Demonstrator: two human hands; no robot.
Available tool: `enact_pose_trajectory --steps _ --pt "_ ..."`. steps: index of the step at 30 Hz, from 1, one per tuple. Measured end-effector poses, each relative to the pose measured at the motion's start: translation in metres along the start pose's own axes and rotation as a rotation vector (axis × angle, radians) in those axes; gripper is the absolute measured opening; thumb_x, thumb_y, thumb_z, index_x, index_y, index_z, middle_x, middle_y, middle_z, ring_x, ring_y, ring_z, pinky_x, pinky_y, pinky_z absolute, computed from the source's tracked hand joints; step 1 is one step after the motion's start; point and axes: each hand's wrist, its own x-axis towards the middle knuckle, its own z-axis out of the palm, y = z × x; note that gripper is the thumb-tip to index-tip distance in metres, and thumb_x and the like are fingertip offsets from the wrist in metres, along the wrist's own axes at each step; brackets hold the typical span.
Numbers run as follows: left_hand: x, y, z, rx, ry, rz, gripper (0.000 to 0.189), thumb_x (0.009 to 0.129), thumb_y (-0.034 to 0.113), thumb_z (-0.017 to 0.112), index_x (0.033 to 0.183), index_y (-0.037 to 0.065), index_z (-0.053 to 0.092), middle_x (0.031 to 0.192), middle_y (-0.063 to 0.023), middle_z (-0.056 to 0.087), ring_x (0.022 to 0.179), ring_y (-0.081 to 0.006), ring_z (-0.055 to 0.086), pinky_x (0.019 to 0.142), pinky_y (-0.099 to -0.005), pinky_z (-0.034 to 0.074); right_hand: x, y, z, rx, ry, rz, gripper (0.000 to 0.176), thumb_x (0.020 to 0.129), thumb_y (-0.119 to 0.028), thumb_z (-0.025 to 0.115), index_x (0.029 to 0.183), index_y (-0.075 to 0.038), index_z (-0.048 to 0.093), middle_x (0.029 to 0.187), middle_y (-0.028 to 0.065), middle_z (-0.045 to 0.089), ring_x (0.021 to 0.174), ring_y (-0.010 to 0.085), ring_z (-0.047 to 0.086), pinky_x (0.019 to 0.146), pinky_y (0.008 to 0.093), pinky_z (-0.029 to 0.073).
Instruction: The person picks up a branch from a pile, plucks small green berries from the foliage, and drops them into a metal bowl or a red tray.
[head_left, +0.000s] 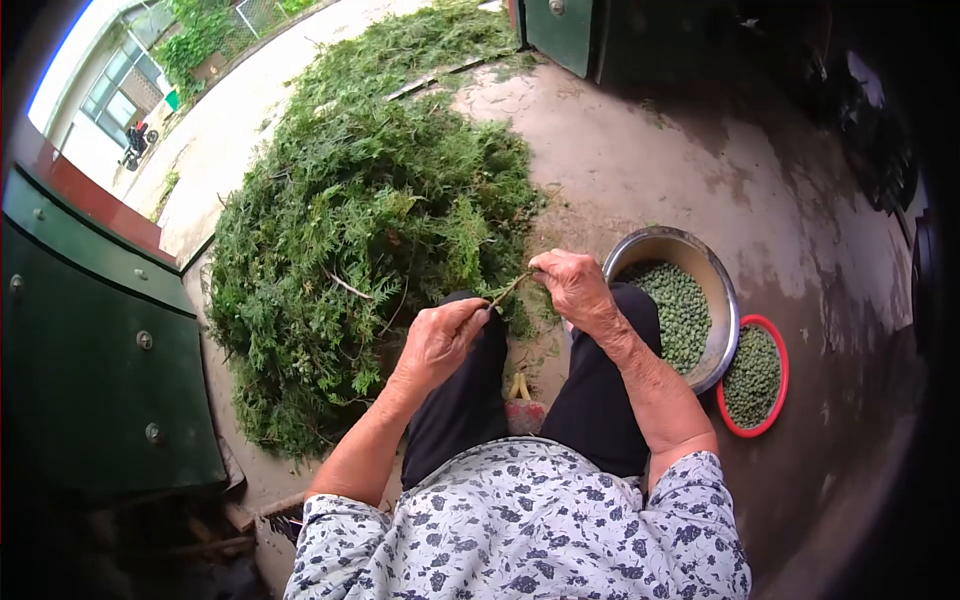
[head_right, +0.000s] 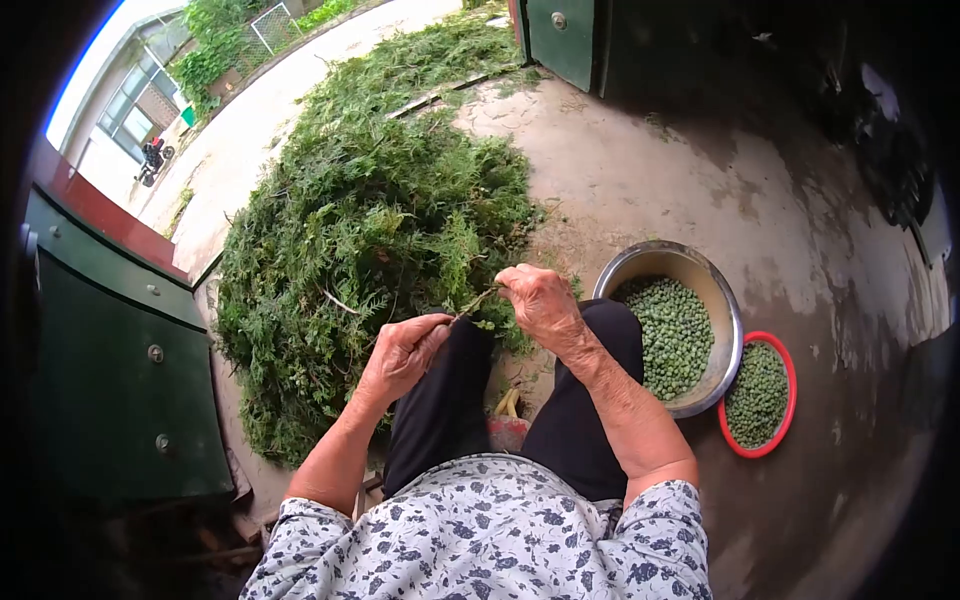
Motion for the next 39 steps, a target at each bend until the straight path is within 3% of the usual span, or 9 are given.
enact_pose_trajectory --steps 4,12,18,20,21,22,24,30,39 --pt "0.007 -0.012 0.021 -0.368 -0.026 -0.138 0.028 0.091 0.021 0.052 0.106 -0.001 0.057 0.065 -0.0068 0.060 0.053 -0.0107 0.056 0.047 -0.0253 0.046 -0.011 0.013 0.015 0.097 0.005 0.123 0.015 0.076 -0.006 0.062 0.090 -0.002 0.061 0.082 0.0148 0.060 0.077 0.0330 0.059 0.066 0.0380 0.047" --pt "0.015 -0.043 0.030 0.251 -0.128 0.034 0.017 0.087 0.014 0.051 0.093 0.001 0.060 0.060 -0.0105 0.060 0.052 -0.0187 0.060 0.045 -0.0299 0.045 -0.019 0.039 0.025 -0.065 0.055 0.014 0.023 0.070 -0.004 0.066 0.093 0.000 0.062 0.086 0.0166 0.061 0.081 0.0316 0.059 0.073 0.0345 0.047" --pt "0.031 -0.078 0.044 -0.003 -0.871 -0.381 0.018 0.086 0.013 0.047 0.084 0.005 0.063 0.056 -0.0061 0.059 0.045 -0.0127 0.059 0.038 -0.0287 0.048 -0.026 0.065 0.012 0.176 0.044 0.334 0.020 0.075 -0.001 0.059 0.095 0.002 0.061 0.085 0.0146 0.062 0.078 0.0240 0.062 0.070 0.0295 0.047" --pt "0.094 -0.145 0.022 0.205 -0.240 0.110 0.018 0.088 0.013 0.048 0.086 0.001 0.061 0.059 -0.0044 0.060 0.040 -0.0113 0.053 0.034 -0.0240 0.043 -0.026 0.065 0.009 0.307 0.146 0.456 0.017 0.076 0.000 0.058 0.092 0.003 0.062 0.081 0.0119 0.062 0.071 0.0186 0.062 0.065 0.0275 0.048" --pt "0.126 -0.086 -0.019 -0.213 0.222 -0.455 0.024 0.087 0.020 0.052 0.098 -0.001 0.059 0.076 -0.0101 0.064 0.057 -0.0130 0.059 0.045 -0.0258 0.048 -0.024 0.064 0.010 0.338 0.204 0.484 0.014 0.078 -0.001 0.057 0.091 0.003 0.061 0.077 0.0087 0.062 0.066 0.0132 0.061 0.062 0.0252 0.049" --pt "0.154 -0.088 -0.068 -0.301 0.358 -0.047 0.049 0.086 0.031 0.056 0.123 0.001 0.046 0.108 -0.0181 0.058 0.091 -0.0214 0.059 0.069 -0.0374 0.052 -0.024 0.063 0.010 0.339 0.197 0.497 0.014 0.078 -0.001 0.057 0.091 0.003 0.061 0.077 0.0087 0.062 0.066 0.0132 0.061 0.062 0.0252 0.049" --pt "0.180 -0.040 -0.123 -0.188 0.767 0.033 0.077 0.086 0.046 0.053 0.140 0.003 0.017 0.136 -0.0189 0.036 0.119 -0.0310 0.042 0.097 -0.0483 0.034 -0.022 0.062 0.009 0.384 0.325 0.539 0.012 0.079 0.001 0.057 0.090 0.003 0.062 0.078 0.0093 0.061 0.065 0.0142 0.061 0.059 0.0254 0.048" --pt "0.154 -0.030 -0.123 -0.426 0.818 0.094 0.034 0.088 0.025 0.057 0.114 0.002 0.056 0.104 -0.0100 0.063 0.101 -0.0173 0.057 0.084 -0.0333 0.043 -0.023 0.057 0.005 0.328 0.400 0.488 0.010 0.081 -0.002 0.056 0.088 0.001 0.062 0.079 0.0105 0.062 0.064 0.0154 0.062 0.058 0.0263 0.048" --pt "0.024 -0.153 -0.032 -0.619 0.647 -0.418 0.023 0.088 0.013 0.057 0.108 0.001 0.057 0.096 -0.0100 0.065 0.084 -0.0169 0.063 0.070 -0.0269 0.051 -0.040 0.073 -0.029 0.668 0.851 0.575 0.011 0.084 -0.004 0.055 0.091 0.001 0.063 0.074 0.0043 0.062 0.059 0.0100 0.059 0.055 0.0228 0.048"
